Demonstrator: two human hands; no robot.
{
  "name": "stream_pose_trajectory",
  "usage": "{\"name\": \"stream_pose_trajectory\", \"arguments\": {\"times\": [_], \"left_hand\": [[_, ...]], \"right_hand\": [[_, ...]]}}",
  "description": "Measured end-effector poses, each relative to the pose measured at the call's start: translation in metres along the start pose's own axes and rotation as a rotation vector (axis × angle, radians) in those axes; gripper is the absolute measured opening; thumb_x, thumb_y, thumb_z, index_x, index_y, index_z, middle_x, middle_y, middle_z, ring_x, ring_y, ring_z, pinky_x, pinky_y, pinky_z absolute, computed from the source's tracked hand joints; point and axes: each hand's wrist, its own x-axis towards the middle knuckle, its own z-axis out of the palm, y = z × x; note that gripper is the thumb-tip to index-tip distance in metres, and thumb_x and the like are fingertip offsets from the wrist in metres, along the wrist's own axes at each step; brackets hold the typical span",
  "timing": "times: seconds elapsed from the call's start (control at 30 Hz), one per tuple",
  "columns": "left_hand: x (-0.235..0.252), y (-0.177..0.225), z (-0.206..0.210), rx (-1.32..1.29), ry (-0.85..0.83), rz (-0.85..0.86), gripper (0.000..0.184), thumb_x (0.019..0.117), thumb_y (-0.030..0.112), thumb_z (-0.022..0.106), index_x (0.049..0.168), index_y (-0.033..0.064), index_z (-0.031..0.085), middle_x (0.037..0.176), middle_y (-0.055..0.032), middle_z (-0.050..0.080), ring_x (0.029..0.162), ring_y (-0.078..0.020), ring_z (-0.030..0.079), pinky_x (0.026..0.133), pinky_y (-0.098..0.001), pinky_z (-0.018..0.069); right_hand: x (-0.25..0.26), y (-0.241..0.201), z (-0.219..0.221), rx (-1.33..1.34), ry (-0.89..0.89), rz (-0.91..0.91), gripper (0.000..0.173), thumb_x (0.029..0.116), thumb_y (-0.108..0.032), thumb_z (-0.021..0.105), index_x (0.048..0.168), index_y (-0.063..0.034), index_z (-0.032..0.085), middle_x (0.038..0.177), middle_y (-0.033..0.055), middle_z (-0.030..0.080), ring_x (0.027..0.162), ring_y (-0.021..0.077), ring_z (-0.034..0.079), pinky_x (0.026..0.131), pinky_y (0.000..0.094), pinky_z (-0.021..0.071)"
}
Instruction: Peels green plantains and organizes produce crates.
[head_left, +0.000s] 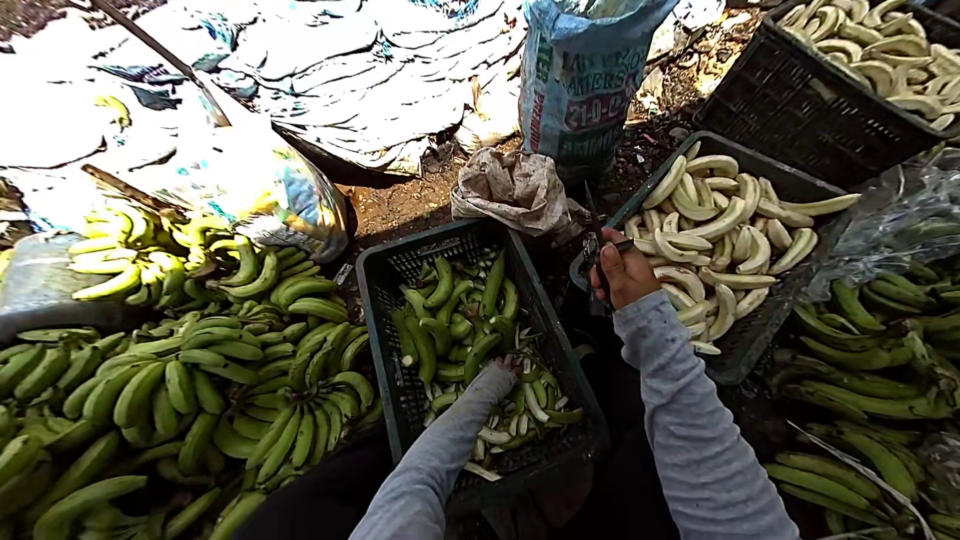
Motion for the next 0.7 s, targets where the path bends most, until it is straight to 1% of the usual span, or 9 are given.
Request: {"name": "stream_pose_trajectory", "arguments": {"times": [0.07, 0.13, 0.23, 0.3, 0.4, 0.5, 0.57, 0.63, 0.7], "left_hand": [[-0.016, -0.003, -0.007, -0.158, 0.102, -0.062, 0.058, 0.1004, 0.005, 0.056, 0.156, 0.0144, 0.043, 0.166, -0.0264, 0.018, 0.139, -0.0537, 0.04, 0.11, -0.0641, 0.0397], [-0.037, -0.012, -0.016, -0.408, 0.277, -0.125, 0.063, 0.0981, 0.019, 0.067, 0.156, 0.0179, 0.041, 0.162, -0.02, 0.035, 0.14, -0.0455, 0.046, 0.113, -0.0596, 0.0394], [-0.062, -0.033, -0.026, -0.974, 0.566, -0.167, 0.066, 0.0981, 0.025, 0.07, 0.154, 0.0047, 0.04, 0.143, -0.023, 0.057, 0.134, -0.0337, 0.054, 0.115, -0.049, 0.0405], [-0.083, -0.043, -0.032, -1.324, 0.68, -0.232, 0.051, 0.1006, 0.026, 0.066, 0.142, -0.0002, 0.051, 0.128, -0.0219, 0.065, 0.119, -0.0286, 0.064, 0.105, -0.0453, 0.0498], [-0.114, -0.054, -0.038, -1.679, 0.708, -0.291, 0.044, 0.1083, 0.037, 0.05, 0.128, -0.0016, 0.058, 0.111, -0.016, 0.065, 0.096, -0.021, 0.063, 0.086, -0.038, 0.0532], [-0.134, -0.063, -0.037, -2.066, 0.73, -0.14, 0.045, 0.1096, 0.04, 0.043, 0.134, 0.0024, 0.052, 0.115, -0.0128, 0.063, 0.099, -0.0181, 0.063, 0.087, -0.0351, 0.0539], [-0.148, -0.059, -0.039, -2.346, 0.721, -0.033, 0.038, 0.1075, 0.045, 0.044, 0.12, 0.0099, 0.054, 0.095, -0.0061, 0.063, 0.077, -0.0134, 0.063, 0.068, -0.0283, 0.0552], [-0.16, -0.052, -0.039, -2.407, 0.713, 0.074, 0.042, 0.1072, 0.05, 0.04, 0.096, 0.0131, 0.057, 0.072, -0.0012, 0.059, 0.059, -0.0104, 0.058, 0.054, -0.0247, 0.051], [-0.164, -0.046, -0.032, -2.352, 0.71, 0.233, 0.05, 0.1086, 0.053, 0.031, 0.09, 0.0147, 0.057, 0.069, 0.0019, 0.057, 0.059, -0.0085, 0.056, 0.058, -0.0253, 0.0514]], "right_hand": [[0.001, -0.001, 0.005, -0.006, -0.01, -0.013, 0.053, 0.1115, -0.023, 0.034, 0.157, 0.0029, 0.028, 0.079, 0.0052, 0.056, 0.06, 0.0099, 0.052, 0.058, 0.0265, 0.0493], [0.002, 0.0, 0.009, -0.052, -0.049, -0.031, 0.052, 0.1123, -0.022, 0.033, 0.158, 0.0017, 0.029, 0.081, 0.0084, 0.06, 0.062, 0.0135, 0.054, 0.06, 0.0301, 0.0507], [0.003, 0.001, 0.015, -0.149, -0.163, -0.051, 0.05, 0.1122, -0.019, 0.036, 0.158, -0.0003, 0.032, 0.089, 0.0168, 0.067, 0.07, 0.024, 0.062, 0.07, 0.0412, 0.0547], [0.003, 0.007, 0.025, -0.202, -0.275, -0.075, 0.05, 0.1114, -0.018, 0.04, 0.159, -0.0019, 0.034, 0.094, 0.0225, 0.069, 0.078, 0.0338, 0.067, 0.079, 0.051, 0.056], [-0.004, 0.035, 0.056, -0.306, -0.495, -0.143, 0.058, 0.1071, -0.022, 0.053, 0.159, -0.0045, 0.034, 0.09, 0.0247, 0.07, 0.074, 0.0371, 0.068, 0.076, 0.0551, 0.0572], [-0.032, 0.005, 0.081, -0.529, -0.948, 0.06, 0.076, 0.1086, -0.023, 0.055, 0.166, -0.0085, 0.006, 0.125, 0.0313, 0.064, 0.11, 0.0419, 0.067, 0.104, 0.0533, 0.049], [-0.046, 0.002, 0.099, -0.613, -1.072, 0.048, 0.086, 0.1075, -0.026, 0.057, 0.165, -0.0065, -0.004, 0.134, 0.0316, 0.061, 0.121, 0.0432, 0.064, 0.11, 0.0537, 0.0454], [-0.054, 0.0, 0.11, -0.621, -1.084, -0.015, 0.089, 0.1067, -0.027, 0.059, 0.165, -0.0058, -0.005, 0.136, 0.0311, 0.06, 0.123, 0.0443, 0.062, 0.111, 0.0547, 0.0436], [-0.059, -0.007, 0.116, -0.609, -1.056, -0.09, 0.08, 0.1081, -0.027, 0.056, 0.166, -0.0077, 0.004, 0.137, 0.0301, 0.06, 0.125, 0.0452, 0.061, 0.113, 0.0563, 0.0417]]}}
